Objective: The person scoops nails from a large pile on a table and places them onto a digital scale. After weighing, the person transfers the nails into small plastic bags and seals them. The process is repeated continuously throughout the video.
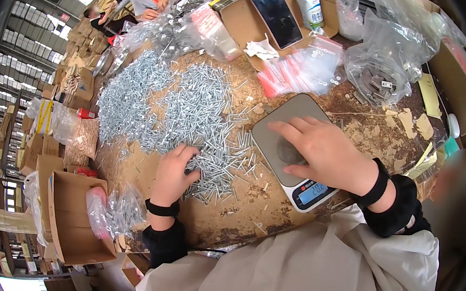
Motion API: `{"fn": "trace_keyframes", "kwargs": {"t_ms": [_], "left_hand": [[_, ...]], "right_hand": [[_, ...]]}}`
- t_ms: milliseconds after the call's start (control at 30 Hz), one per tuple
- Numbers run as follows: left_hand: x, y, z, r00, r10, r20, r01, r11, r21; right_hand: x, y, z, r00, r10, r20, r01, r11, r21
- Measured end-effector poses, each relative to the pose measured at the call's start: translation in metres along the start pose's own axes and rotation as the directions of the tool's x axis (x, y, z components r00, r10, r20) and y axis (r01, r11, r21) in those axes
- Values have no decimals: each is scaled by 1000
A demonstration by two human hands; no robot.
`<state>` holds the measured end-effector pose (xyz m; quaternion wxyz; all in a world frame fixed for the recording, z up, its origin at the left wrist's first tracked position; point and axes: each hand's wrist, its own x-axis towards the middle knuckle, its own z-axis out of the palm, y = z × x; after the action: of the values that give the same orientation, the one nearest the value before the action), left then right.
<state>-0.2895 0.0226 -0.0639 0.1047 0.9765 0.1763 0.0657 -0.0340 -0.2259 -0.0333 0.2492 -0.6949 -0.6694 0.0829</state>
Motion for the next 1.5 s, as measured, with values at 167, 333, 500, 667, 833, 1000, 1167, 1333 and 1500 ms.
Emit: {"fn": "trace_keyframes", "kwargs": {"t_ms": [167,333,500,667,833,1000,1167,1333,1500], "left_hand": [[-5,-8,5,997,-66,-48,60,990,-128],[-6,-12,-1,963,-100,-252,28,961,-274],[-5,3,-12,875,-210,-436,-27,878,-478],[1,26,-2,858,-203,-472,-160,769,-619],[1,31,0,841,-170,-513,-161,828,-537],[-6,28,-2,789,-255,-559,-153,800,-581],[-7,26,-2,806,-178,-565,-193,823,-534],[-8,21,1,767,-141,-626,-217,861,-459],[-17,3,8,678,-192,-710,-158,905,-396]], "right_hand": [[15,-19,-15,999,11,38,-15,994,106],[48,-23,-12,990,-136,33,128,976,174],[102,-20,23,962,-237,132,194,941,279],[141,-27,70,935,-300,190,170,849,500],[140,-25,83,925,-336,174,193,815,546],[133,-20,68,920,-376,115,259,800,541],[131,-30,66,933,-335,134,229,837,497],[133,-45,61,933,-331,143,251,882,399],[110,-14,28,934,-344,94,309,913,268]]}}
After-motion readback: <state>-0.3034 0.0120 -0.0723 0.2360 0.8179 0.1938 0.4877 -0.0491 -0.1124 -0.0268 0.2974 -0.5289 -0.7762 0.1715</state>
